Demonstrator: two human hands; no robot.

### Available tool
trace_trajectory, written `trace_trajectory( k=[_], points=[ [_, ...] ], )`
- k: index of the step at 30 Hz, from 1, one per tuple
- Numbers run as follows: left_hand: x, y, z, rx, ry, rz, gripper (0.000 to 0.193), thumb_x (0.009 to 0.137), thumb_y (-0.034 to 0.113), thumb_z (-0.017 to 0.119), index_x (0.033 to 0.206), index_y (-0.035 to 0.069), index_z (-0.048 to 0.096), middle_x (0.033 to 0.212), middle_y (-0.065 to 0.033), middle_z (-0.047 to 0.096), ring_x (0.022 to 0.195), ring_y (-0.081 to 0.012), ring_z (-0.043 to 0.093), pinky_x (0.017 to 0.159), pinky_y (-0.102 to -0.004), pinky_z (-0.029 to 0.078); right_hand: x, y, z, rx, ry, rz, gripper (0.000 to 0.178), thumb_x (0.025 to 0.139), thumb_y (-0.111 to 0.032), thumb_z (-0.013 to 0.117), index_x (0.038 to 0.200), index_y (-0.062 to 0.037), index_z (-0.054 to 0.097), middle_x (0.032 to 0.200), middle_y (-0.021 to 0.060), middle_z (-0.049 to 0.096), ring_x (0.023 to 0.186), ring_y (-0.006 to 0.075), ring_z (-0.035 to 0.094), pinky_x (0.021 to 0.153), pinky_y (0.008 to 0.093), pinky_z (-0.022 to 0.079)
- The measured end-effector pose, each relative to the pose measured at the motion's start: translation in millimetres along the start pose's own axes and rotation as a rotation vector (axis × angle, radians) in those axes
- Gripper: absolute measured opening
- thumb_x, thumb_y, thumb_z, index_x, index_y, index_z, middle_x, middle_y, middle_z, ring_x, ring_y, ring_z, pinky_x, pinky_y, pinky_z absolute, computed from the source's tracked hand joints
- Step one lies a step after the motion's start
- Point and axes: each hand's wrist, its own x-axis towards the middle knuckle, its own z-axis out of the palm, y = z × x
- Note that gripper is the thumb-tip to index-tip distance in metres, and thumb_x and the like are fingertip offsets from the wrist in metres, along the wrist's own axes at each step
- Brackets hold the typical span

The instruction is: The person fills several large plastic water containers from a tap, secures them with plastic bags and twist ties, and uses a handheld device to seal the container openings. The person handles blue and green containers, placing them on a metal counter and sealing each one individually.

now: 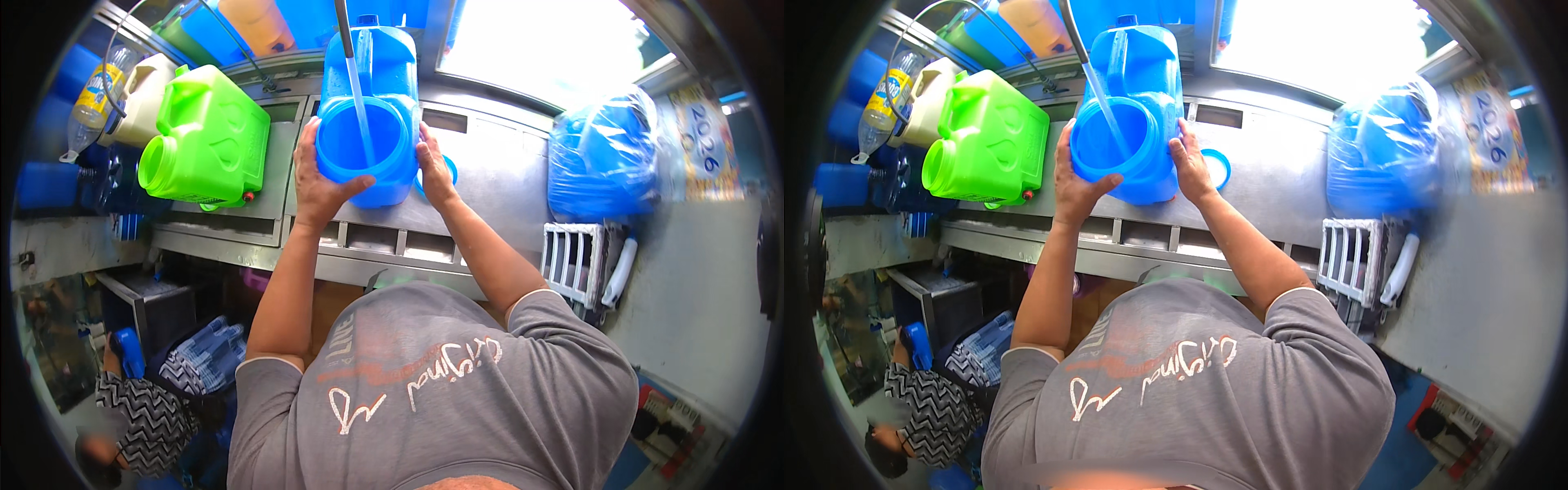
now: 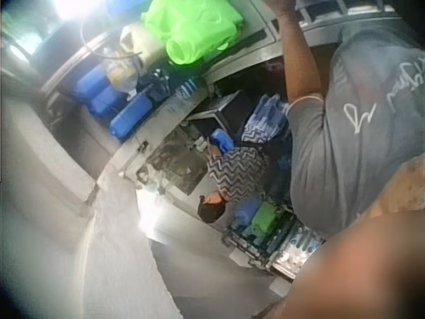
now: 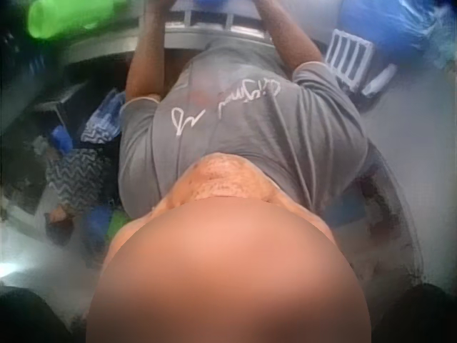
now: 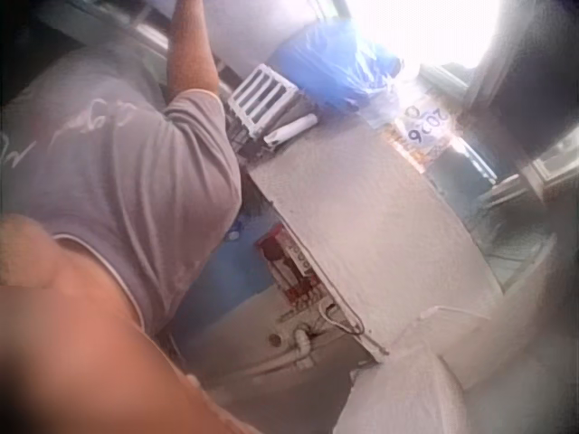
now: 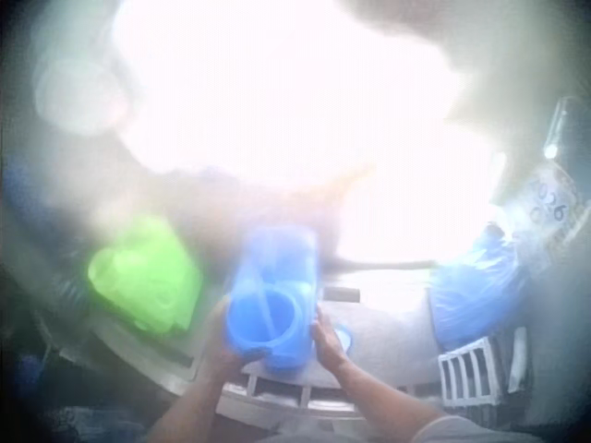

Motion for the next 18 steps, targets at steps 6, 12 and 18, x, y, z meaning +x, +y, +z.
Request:
trace_trajectory(
  k=[6, 12, 18],
  points=[
    [0, 6, -4, -0.022, -0.032, -0.061, 0.118, 0.053, 0.054, 0.091, 0.145, 0.005, 0.035, 0.147, -0.0205, 0.039, 0.137, -0.0390, 0.036, 0.113, -0.0482, 0.033, -17, -36, 10, -0.246, 0.066, 0.142, 0.078, 0.101, -0.059, 0.036, 0.150, 0.0016, 0.032, 0.150, 0.0257, 0.040, 0.138, 0.0370, 0.041, 0.114, 0.0389, 0.031],
    [-1, -4, 1, 0.001, -0.018, -0.013, 0.117, 0.054, 0.059, 0.089, 0.143, 0.003, 0.038, 0.146, -0.0224, 0.040, 0.135, -0.0398, 0.037, 0.113, -0.0484, 0.033, -77, -14, 5, -0.400, 0.049, 0.125, 0.053, 0.101, -0.046, 0.047, 0.137, -0.0087, 0.055, 0.129, 0.0143, 0.062, 0.116, 0.0254, 0.059, 0.096, 0.0424, 0.047],
    [9, -21, 11, 0.133, 0.112, 0.320, 0.101, 0.060, 0.055, 0.090, 0.133, 0.000, 0.049, 0.130, -0.0197, 0.052, 0.121, -0.0359, 0.050, 0.105, -0.0452, 0.039, -223, 24, -41, -0.894, 0.160, 0.448, 0.025, 0.082, -0.037, 0.070, 0.094, -0.0161, 0.075, 0.097, 0.0103, 0.073, 0.098, 0.0284, 0.067, 0.087, 0.0416, 0.052]
  ],
)
